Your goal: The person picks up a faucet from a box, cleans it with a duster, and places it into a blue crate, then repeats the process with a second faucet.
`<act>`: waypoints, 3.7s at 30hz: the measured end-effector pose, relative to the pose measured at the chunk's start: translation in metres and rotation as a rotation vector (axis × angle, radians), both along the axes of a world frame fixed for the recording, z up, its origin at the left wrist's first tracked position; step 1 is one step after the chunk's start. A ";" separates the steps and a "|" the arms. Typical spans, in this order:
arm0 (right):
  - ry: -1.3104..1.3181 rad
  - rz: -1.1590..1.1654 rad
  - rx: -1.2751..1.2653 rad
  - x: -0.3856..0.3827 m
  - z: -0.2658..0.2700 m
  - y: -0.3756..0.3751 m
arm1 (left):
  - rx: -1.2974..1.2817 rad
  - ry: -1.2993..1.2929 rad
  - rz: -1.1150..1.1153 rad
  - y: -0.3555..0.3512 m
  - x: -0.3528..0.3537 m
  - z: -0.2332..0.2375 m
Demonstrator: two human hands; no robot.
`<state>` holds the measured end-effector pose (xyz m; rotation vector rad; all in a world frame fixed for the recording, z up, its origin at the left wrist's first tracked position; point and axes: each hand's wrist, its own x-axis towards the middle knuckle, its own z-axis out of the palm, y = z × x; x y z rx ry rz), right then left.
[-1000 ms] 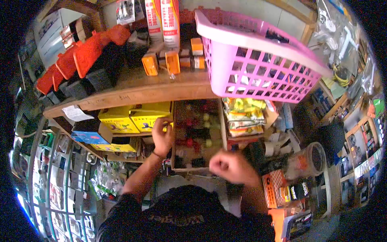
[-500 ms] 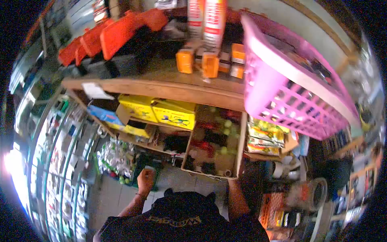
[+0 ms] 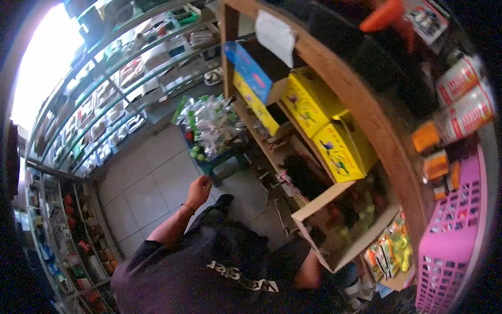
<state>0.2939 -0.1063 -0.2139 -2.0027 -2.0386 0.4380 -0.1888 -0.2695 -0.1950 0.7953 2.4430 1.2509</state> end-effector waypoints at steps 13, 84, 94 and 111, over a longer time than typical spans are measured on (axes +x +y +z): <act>0.214 0.850 -0.015 -0.367 -0.002 -0.044 | -0.367 -0.037 0.194 0.021 -0.150 -0.109; 0.012 1.216 0.294 -0.383 0.123 -0.040 | 1.002 -1.907 -0.355 0.039 0.009 0.052; 0.363 0.590 0.217 -0.171 0.037 -0.056 | 0.734 -1.964 -0.229 0.014 0.099 0.019; -0.213 0.291 -0.258 -0.102 0.035 0.023 | 0.816 -1.624 -0.270 -0.021 0.104 0.082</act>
